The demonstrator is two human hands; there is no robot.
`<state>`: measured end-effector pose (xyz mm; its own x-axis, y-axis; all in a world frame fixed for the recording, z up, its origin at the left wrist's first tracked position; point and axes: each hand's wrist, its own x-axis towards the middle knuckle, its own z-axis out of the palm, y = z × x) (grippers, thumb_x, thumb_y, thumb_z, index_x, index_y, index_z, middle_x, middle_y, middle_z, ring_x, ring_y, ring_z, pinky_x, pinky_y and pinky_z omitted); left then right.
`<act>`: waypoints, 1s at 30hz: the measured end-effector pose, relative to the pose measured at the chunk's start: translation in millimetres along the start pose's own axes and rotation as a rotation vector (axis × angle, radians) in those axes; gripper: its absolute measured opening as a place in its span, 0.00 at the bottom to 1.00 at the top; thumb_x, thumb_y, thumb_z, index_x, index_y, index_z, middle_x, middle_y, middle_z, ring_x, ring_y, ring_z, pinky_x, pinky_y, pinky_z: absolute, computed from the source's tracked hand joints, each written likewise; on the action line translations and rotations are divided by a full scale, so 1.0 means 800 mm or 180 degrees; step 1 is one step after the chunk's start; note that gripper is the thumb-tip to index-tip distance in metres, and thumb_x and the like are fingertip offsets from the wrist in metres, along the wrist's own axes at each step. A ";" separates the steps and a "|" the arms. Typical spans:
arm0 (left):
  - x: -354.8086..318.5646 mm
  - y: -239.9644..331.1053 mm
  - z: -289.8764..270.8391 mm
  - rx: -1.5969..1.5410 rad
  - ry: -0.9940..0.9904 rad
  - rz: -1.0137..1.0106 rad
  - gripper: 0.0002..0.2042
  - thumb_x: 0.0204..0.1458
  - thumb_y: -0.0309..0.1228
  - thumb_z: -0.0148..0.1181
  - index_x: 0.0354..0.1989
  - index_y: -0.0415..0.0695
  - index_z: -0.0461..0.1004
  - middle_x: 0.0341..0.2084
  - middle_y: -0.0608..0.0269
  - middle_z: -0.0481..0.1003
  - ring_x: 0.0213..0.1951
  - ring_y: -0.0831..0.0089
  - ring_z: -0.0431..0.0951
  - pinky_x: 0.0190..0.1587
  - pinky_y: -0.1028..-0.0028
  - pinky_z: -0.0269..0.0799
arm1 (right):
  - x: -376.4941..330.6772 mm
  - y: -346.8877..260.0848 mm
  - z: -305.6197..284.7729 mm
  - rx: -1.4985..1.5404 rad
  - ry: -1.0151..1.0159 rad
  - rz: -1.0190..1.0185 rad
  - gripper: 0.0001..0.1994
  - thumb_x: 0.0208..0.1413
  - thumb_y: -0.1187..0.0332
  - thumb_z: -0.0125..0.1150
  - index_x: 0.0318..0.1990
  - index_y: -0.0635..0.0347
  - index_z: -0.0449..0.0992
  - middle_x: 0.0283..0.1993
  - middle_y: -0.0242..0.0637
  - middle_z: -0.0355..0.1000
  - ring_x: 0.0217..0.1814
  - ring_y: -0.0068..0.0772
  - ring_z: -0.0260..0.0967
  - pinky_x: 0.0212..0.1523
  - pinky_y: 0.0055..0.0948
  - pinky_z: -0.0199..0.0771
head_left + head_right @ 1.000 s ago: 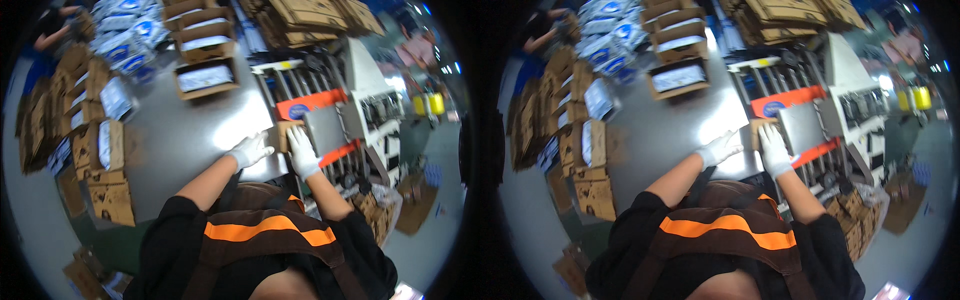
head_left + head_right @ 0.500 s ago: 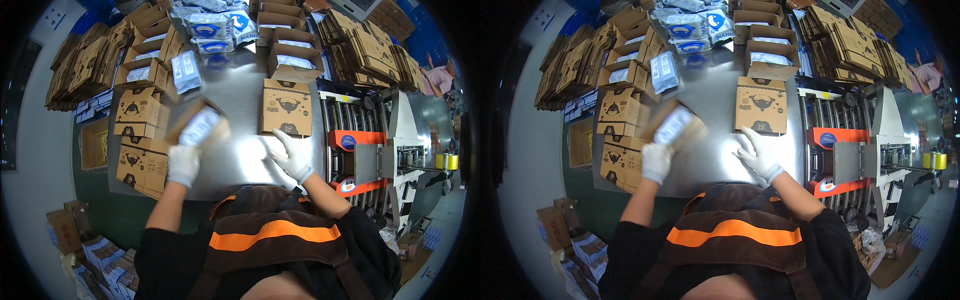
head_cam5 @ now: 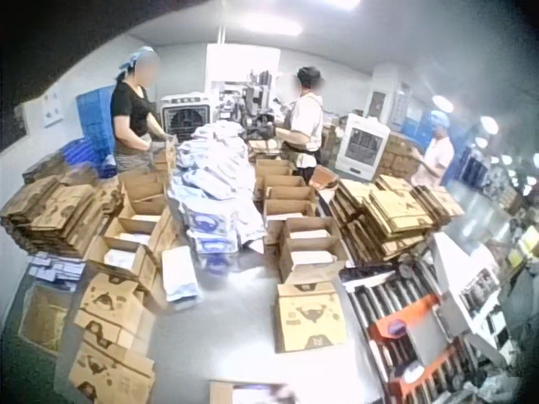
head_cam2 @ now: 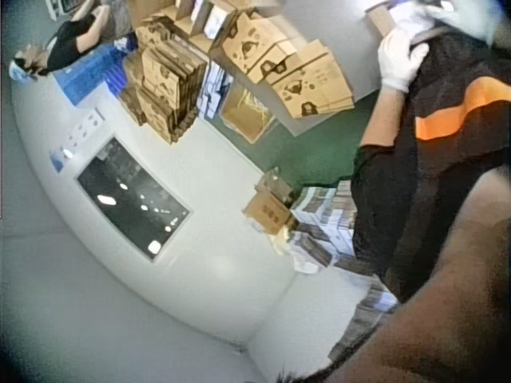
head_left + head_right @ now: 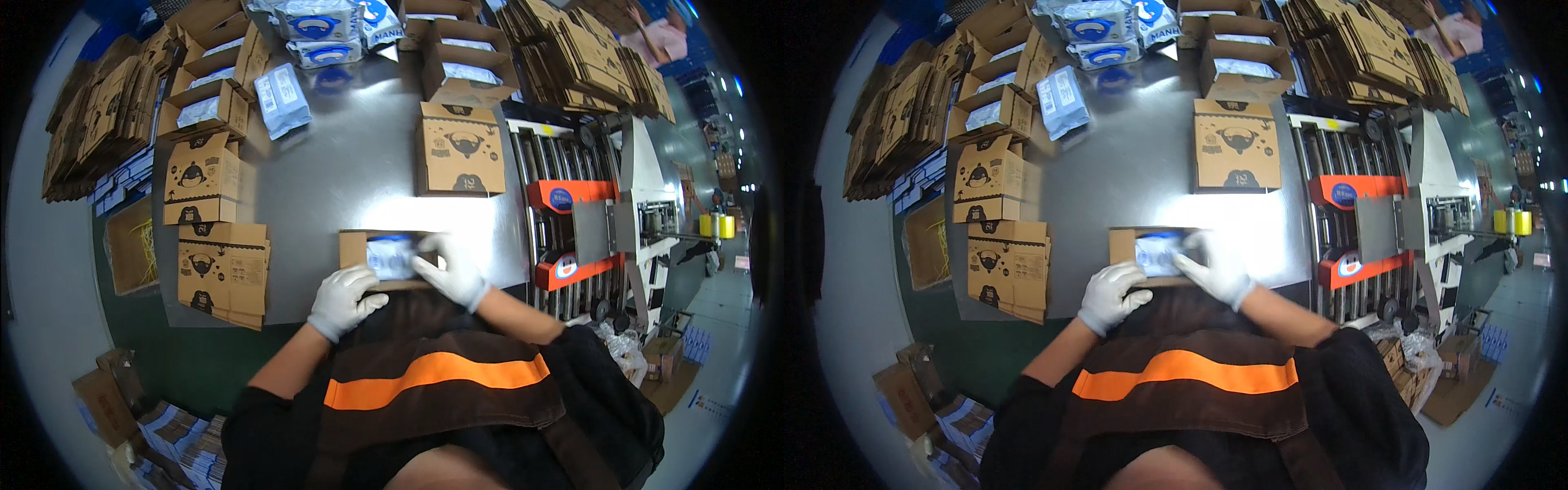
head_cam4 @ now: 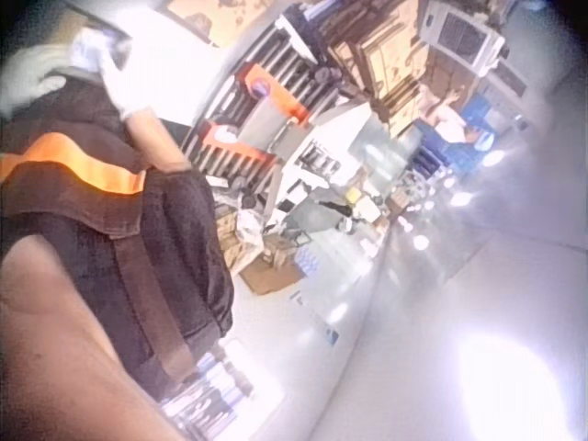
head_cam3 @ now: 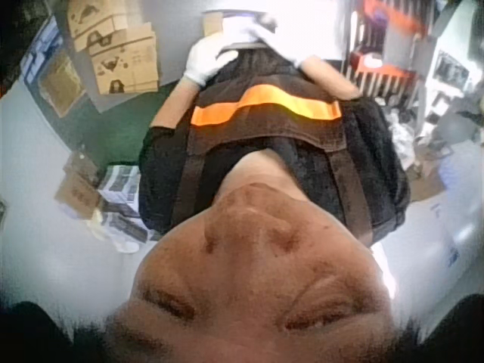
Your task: The person places white packaged items into small cardboard boxes on a conveyor line, folds the flaps, and moves the boxes along the line. The person repeats this process for multiple boxes while other workers are visible in the background.
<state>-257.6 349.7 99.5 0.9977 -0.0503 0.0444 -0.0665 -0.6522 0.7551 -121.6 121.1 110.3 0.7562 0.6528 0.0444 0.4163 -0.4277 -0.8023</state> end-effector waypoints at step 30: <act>0.321 0.163 0.320 -0.0235 -0.2612 -0.0561 0.45 0.61 0.50 0.58 0.76 0.35 0.45 0.72 0.34 0.54 0.71 0.44 0.60 0.73 0.63 0.55 | -0.073 0.160 -0.296 -0.1093 -0.0859 0.1723 0.36 0.55 0.65 0.65 0.70 0.68 0.63 0.72 0.58 0.62 0.76 0.57 0.56 0.76 0.42 0.55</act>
<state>-12.0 58.0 42.0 0.6685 -0.5048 -0.5462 0.1191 -0.6523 0.7485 7.2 -119.4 146.1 0.7690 0.4054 -0.4942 0.1856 -0.8815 -0.4342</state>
